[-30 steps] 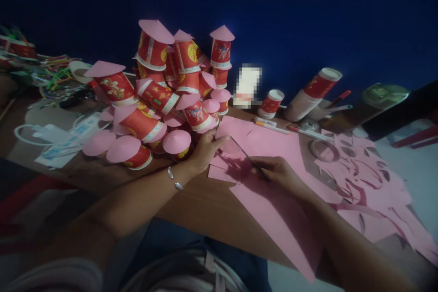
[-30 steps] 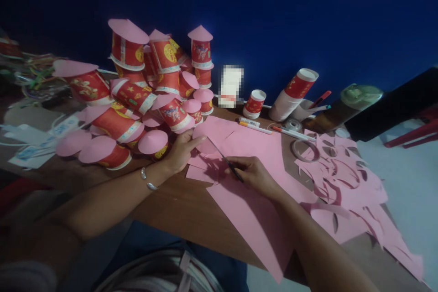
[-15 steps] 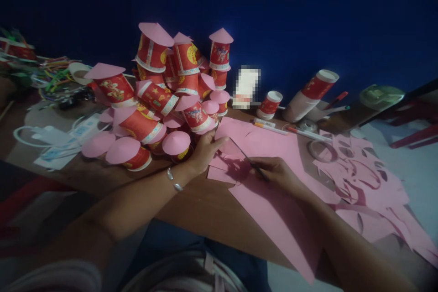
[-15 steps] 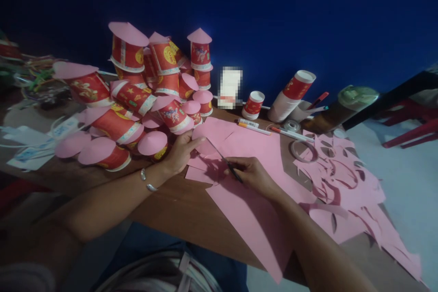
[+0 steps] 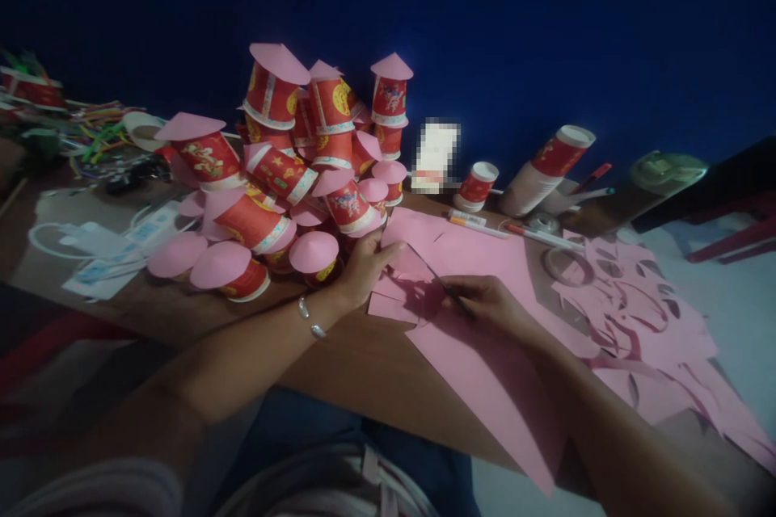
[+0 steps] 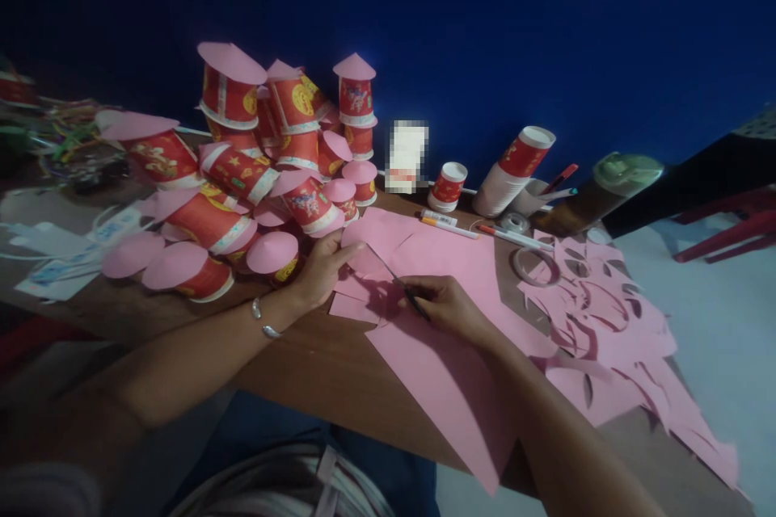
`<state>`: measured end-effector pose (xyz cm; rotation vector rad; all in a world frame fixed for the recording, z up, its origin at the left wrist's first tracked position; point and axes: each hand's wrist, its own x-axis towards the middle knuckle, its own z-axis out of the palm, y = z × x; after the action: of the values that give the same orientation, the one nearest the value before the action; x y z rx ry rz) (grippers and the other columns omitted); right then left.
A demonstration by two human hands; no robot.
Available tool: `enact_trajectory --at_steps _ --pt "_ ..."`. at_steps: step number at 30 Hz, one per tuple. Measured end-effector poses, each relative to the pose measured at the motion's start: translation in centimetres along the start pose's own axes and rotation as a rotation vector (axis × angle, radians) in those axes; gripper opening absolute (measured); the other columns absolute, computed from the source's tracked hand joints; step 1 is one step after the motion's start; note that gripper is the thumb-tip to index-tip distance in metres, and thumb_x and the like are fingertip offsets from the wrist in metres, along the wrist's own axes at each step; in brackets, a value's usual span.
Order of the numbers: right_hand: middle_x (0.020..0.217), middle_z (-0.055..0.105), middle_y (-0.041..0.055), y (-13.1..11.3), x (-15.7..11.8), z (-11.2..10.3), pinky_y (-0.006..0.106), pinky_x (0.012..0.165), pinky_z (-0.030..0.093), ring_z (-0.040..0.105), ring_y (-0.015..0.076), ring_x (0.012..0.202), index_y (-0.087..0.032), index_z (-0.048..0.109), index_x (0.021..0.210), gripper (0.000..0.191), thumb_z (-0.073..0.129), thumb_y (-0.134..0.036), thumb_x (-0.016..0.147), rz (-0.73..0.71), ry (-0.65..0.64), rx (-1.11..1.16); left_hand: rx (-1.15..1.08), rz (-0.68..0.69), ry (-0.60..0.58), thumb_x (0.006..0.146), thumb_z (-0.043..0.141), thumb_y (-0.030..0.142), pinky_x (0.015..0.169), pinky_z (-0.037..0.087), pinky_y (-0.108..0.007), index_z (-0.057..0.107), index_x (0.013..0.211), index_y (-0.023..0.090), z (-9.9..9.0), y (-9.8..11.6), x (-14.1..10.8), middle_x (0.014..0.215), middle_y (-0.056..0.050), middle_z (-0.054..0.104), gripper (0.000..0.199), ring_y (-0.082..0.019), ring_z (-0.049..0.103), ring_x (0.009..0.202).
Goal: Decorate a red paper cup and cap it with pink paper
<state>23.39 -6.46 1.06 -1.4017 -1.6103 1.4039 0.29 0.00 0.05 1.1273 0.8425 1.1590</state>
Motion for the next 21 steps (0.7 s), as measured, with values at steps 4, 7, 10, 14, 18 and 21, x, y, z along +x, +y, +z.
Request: enact_trajectory --at_steps 4,7,10,14,18,21 --pt "0.099 0.077 0.0079 0.1 -0.1 -0.1 0.027 0.062 0.051 0.065 0.0208 0.082 -0.018 0.079 0.116 0.043 0.073 -0.047 0.084 -0.004 -0.034 0.007 -0.024 0.012 0.026 0.077 0.078 0.039 0.061 0.044 -0.021 0.066 0.088 0.017 0.0 0.1 0.1 0.073 0.003 0.060 0.028 -0.009 0.053 0.064" --pt "0.090 0.076 0.0074 0.0 0.0 -0.3 0.026 0.057 0.048 0.064 0.0187 0.074 -0.017 0.078 0.116 0.042 0.070 -0.045 0.086 0.014 -0.039 -0.033 -0.021 -0.006 0.028 0.075 0.079 0.042 0.054 0.041 -0.021 0.064 0.084 0.017 0.1 0.4 0.0 0.067 0.004 0.057 0.031 -0.008 0.048 0.057" --pt "0.091 0.077 0.0068 -0.1 0.2 -0.6 0.026 0.058 0.048 0.064 0.0170 0.071 -0.016 0.077 0.113 0.038 0.067 -0.040 0.085 0.014 0.009 -0.119 -0.004 -0.004 0.029 0.074 0.080 0.045 0.048 0.037 -0.021 0.061 0.081 0.016 0.2 0.6 -0.2 0.063 0.005 0.055 0.035 -0.007 0.045 0.051" --pt "0.083 0.076 0.0033 0.4 0.7 -1.1 0.027 0.064 0.050 0.065 0.0162 0.069 -0.019 0.074 0.107 0.030 0.066 -0.034 0.083 -0.031 0.122 -0.324 0.022 -0.025 0.035 0.076 0.078 0.047 0.044 0.031 -0.020 0.059 0.080 0.016 0.1 0.4 -0.3 0.062 0.004 0.055 0.036 -0.006 0.046 0.048" --pt "0.074 0.074 0.0009 0.7 0.5 -2.3 0.026 0.061 0.049 0.064 0.0157 0.063 -0.022 0.070 0.104 0.025 0.064 -0.035 0.084 -0.103 0.251 -0.541 0.050 -0.052 0.008 0.078 0.076 0.048 0.042 0.028 -0.018 0.060 0.084 0.017 -0.1 0.0 -0.4 0.063 0.005 0.056 0.035 -0.005 0.047 0.047" --pt "0.083 0.078 0.0022 0.3 -0.2 -3.7 0.027 0.064 0.050 0.070 0.0177 0.068 -0.025 0.069 0.110 0.025 0.062 -0.028 0.086 -0.158 0.354 -0.702 0.071 -0.065 -0.003 0.079 0.076 0.049 0.041 0.028 -0.018 0.060 0.083 0.018 -0.2 -0.3 -0.5 0.063 0.005 0.056 0.035 -0.006 0.048 0.047"
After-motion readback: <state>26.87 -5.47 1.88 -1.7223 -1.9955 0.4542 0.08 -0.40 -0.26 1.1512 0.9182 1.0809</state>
